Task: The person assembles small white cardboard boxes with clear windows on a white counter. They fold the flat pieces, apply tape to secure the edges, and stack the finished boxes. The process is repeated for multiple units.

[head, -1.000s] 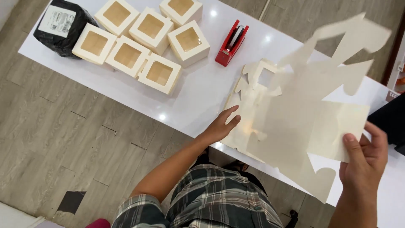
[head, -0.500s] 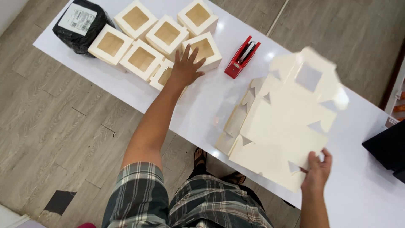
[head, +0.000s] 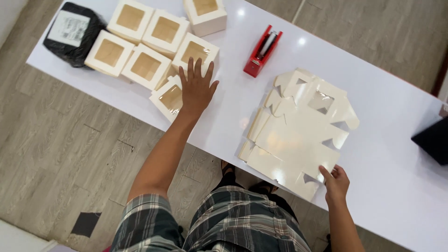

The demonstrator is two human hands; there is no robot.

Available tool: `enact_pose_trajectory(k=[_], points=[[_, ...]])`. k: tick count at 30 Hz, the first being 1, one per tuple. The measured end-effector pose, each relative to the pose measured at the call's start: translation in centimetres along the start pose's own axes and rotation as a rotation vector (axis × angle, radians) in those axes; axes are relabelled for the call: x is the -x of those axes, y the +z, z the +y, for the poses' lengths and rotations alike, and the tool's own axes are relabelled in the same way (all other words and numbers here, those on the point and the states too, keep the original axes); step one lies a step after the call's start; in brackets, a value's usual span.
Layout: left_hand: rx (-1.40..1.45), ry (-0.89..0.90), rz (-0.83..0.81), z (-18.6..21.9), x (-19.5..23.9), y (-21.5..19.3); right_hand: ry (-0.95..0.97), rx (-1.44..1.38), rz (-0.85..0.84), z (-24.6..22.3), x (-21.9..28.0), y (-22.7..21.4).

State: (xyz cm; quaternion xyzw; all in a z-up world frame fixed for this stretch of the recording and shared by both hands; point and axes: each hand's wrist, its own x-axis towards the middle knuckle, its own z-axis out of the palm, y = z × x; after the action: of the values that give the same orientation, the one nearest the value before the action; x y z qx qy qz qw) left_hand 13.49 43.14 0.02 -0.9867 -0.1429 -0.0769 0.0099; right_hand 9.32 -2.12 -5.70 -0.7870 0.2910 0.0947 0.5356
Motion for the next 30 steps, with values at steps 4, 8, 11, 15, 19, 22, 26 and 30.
enact_pose_trajectory(k=[4, 8, 11, 15, 19, 22, 26, 30], points=[[0.639, 0.061, -0.17, 5.2, 4.9, -0.5, -0.053, -0.016, -0.012, -0.2, 0.0, -0.2], [0.949, -0.162, -0.669, 9.6, 7.9, -1.2, -0.008, -0.054, -0.07, -4.2, 2.5, 0.7], [1.12, -0.261, -0.741, 11.9, 9.2, 0.2, -0.101, 0.321, -0.121, -2.3, -0.2, 0.0], [1.156, -0.219, -0.724, 13.2, 9.5, -2.5, -0.148, 0.571, 0.01, -0.3, -3.8, -0.5], [1.121, -0.187, -0.802, 13.2, 8.6, -5.5, -0.082, 0.472, -0.125, -2.8, -1.3, -1.2], [1.091, -0.144, -0.665, 11.9, 8.3, 0.7, 0.124, 0.183, -0.221, -6.6, 2.8, -2.8], [1.034, -0.225, -0.683, 11.5, 8.1, -1.1, 0.081, 0.203, -0.168, -4.8, 0.9, -5.9], [1.07, -0.317, -0.64, 12.9, 8.6, -1.3, 0.086, 0.037, -0.109, -2.9, -1.6, -8.7]])
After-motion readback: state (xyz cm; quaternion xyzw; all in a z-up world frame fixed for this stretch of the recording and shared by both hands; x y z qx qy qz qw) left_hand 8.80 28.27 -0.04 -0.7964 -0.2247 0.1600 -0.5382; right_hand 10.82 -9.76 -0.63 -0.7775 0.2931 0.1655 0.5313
